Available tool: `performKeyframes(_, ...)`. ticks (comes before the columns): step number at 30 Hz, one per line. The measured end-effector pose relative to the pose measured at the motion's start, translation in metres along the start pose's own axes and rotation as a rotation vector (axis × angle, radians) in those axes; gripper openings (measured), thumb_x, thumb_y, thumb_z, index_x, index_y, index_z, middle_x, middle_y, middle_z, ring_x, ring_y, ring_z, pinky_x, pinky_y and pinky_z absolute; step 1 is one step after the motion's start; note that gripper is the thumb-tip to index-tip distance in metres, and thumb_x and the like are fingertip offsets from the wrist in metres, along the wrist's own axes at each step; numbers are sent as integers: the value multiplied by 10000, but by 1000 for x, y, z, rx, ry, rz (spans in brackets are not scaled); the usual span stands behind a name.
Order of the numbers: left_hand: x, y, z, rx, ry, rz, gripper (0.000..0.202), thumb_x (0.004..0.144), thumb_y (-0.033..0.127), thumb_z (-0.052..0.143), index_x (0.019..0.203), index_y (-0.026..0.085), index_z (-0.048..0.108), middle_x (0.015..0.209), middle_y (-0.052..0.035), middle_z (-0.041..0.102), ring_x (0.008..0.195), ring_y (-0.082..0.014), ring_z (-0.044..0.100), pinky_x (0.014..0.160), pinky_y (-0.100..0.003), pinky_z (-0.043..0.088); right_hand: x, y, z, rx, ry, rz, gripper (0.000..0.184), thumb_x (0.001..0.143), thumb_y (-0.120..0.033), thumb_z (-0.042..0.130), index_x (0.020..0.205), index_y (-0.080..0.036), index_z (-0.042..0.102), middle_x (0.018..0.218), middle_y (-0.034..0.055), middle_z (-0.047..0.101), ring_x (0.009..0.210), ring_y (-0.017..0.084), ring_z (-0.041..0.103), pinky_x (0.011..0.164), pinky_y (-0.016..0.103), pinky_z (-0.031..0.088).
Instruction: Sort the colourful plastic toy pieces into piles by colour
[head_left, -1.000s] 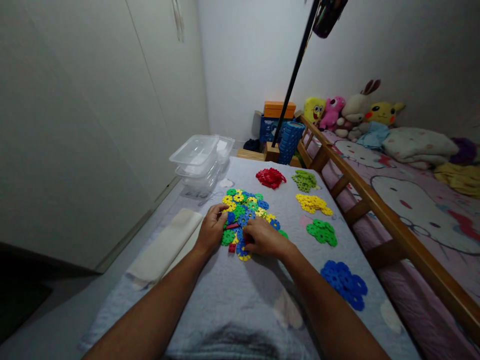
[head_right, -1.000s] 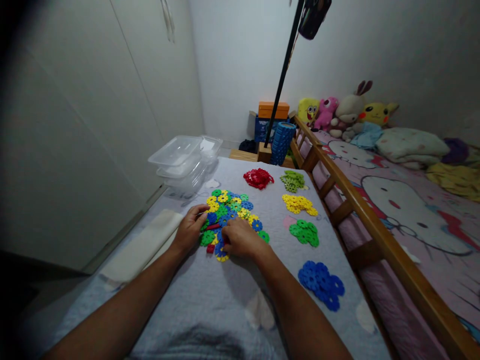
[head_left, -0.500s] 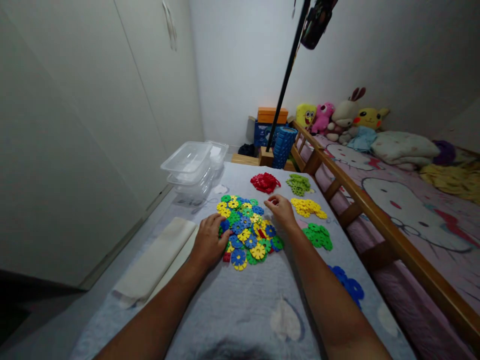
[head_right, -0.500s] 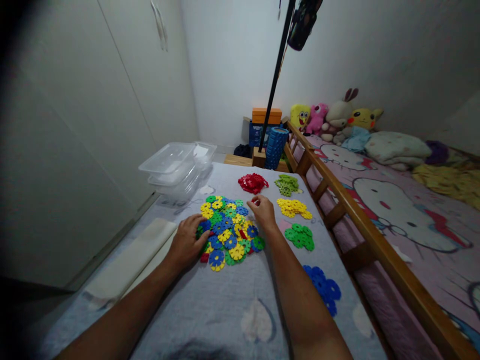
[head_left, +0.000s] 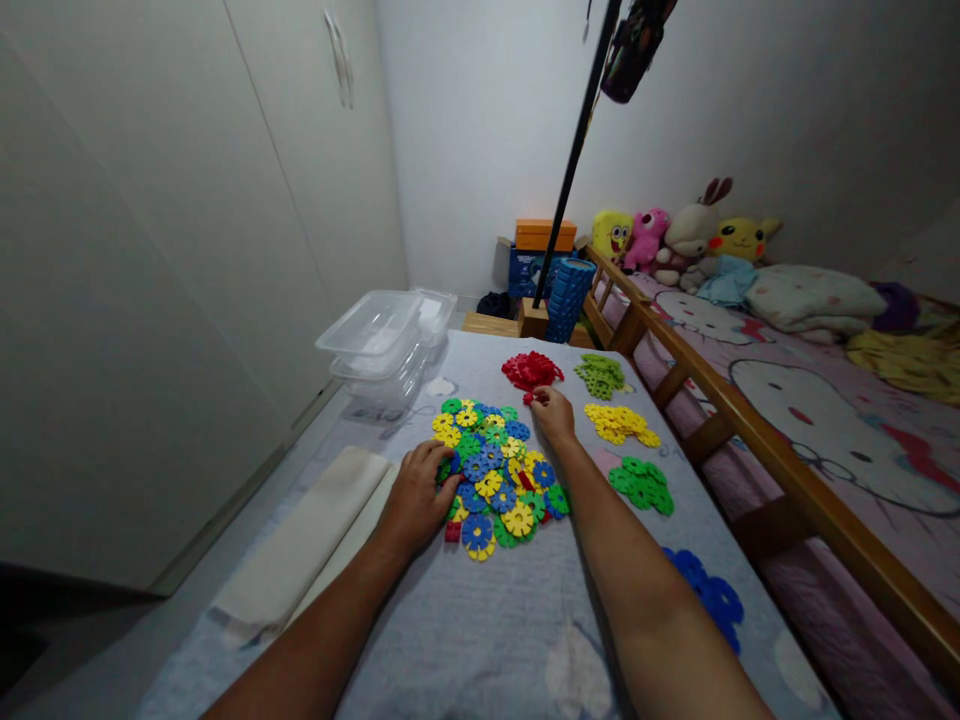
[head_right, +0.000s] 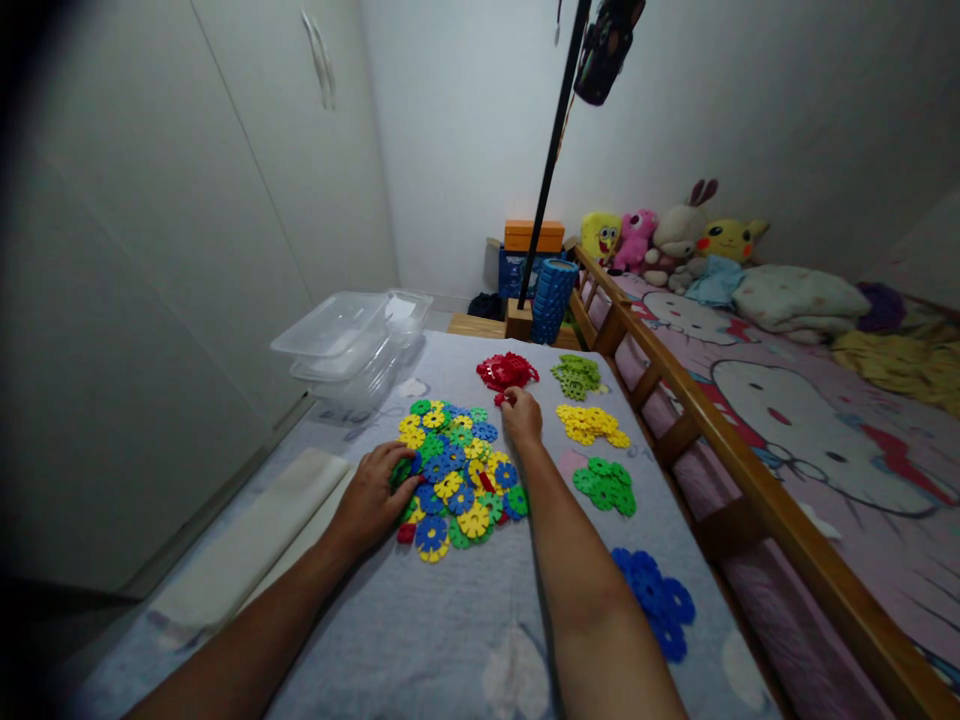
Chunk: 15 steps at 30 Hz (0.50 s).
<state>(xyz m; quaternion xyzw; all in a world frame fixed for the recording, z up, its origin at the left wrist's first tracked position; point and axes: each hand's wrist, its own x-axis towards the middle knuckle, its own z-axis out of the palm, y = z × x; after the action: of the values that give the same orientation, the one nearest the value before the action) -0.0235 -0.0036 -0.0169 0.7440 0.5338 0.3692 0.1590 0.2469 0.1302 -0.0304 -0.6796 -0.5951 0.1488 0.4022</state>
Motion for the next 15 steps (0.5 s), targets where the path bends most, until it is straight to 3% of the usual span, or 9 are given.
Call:
performKeyframes(6,1,-1,2,20,26,2,246,831,230,580,1069,210,639,1204,-120,644,1176,-307,565,1045,-507,436,-6,-6,0,-124,34,-60,354,803,-245,605,1147,-236,690,985,44,668,851,189,612,785,282,467)
performKeyframes(10,1,-1,2,4,21,-17,269,843,200,533,1094,204,628,1206,-126,645,1167,-298,571,1037,-502,443,-2,-12,-1,-205,-36,-101,249,811,-190,578,1011,-229,722,975,58,663,885,201,596,784,287,447)
performKeyframes(15,1,-1,1,-25,16,-14,282,829,211,560,1101,226,630,1129,-101,681,1099,-295,594,1008,-497,460,12,-11,-5,-147,-5,-104,208,769,-119,515,856,-194,688,889,57,676,862,193,578,822,294,437)
